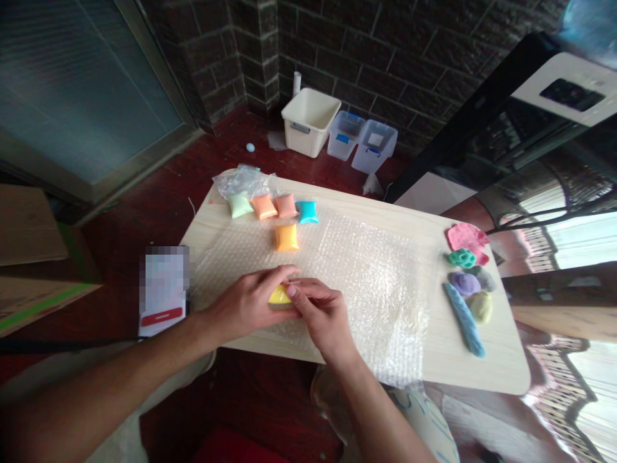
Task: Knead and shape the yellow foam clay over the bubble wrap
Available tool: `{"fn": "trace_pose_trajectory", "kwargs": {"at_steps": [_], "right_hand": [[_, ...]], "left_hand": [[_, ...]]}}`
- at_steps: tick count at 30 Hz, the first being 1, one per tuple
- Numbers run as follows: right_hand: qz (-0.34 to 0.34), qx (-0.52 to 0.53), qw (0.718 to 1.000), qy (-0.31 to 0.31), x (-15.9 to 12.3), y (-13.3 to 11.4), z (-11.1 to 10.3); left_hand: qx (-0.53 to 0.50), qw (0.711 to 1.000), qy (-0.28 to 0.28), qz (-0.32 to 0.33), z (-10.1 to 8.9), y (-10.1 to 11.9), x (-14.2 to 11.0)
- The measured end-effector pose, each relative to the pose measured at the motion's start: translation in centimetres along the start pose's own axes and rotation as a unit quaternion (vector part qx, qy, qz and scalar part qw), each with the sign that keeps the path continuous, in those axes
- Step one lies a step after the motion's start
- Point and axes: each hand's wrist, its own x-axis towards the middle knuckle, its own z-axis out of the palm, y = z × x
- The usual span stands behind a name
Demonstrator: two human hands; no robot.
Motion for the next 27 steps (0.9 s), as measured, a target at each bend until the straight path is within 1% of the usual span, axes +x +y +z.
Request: {"fn": "trace_pose_trajectory", "kwargs": {"at_steps": [3,6,8,11,13,15,17,18,19,21,24,25,27], "right_hand": [[-0.004,0.073,0.997,0.03,0.0,0.3,0.0],[-0.001,0.131,0.991,0.033,0.0,0.3,0.1],[-0.004,0.149,0.988,0.029,0.0,0.2,0.1],[-0.022,0.152,0.988,0.027,0.0,0.2,0.1],[-0.047,0.11,0.993,0.02,-0.1,0.2,0.0],[-0.072,0.038,0.997,0.012,-0.2,0.1,0.0],[-0.082,-0.011,0.996,0.013,-0.2,0.0,0.0],[-0.076,-0.012,0.997,0.017,-0.3,-0.1,0.0],[-0.062,0.002,0.998,0.02,-0.3,-0.1,0.0],[-0.009,0.061,0.998,0.02,-0.2,-0.1,-0.1],[0.072,0.142,0.987,0.005,-0.1,0.0,-0.2],[0.086,0.148,0.985,-0.001,-0.1,0.0,-0.3],[0.09,0.124,0.988,-0.013,-0.1,-0.2,-0.3]], "left_hand": [[-0.091,0.994,-0.011,-0.06,-0.7,0.9,0.4],[-0.195,0.974,-0.036,-0.112,-1.2,1.2,0.9],[-0.237,0.963,-0.027,-0.124,-1.0,1.1,1.0],[-0.26,0.957,-0.005,-0.132,-0.6,0.9,1.0],[-0.253,0.958,0.0,-0.138,-0.6,0.9,1.0],[-0.23,0.964,0.004,-0.131,-0.8,1.0,0.8],[-0.195,0.975,0.015,-0.105,-0.9,1.1,0.6],[-0.172,0.981,0.02,-0.087,-1.0,1.1,0.5],[-0.145,0.987,0.024,-0.068,-0.9,1.1,0.4],[-0.082,0.996,0.025,-0.032,-0.8,1.0,0.3],[-0.004,1.0,0.025,0.003,-0.4,0.8,0.2],[0.012,1.0,0.028,0.01,-0.2,0.7,0.2],[0.025,0.999,0.027,0.019,0.1,0.6,0.1]]}}
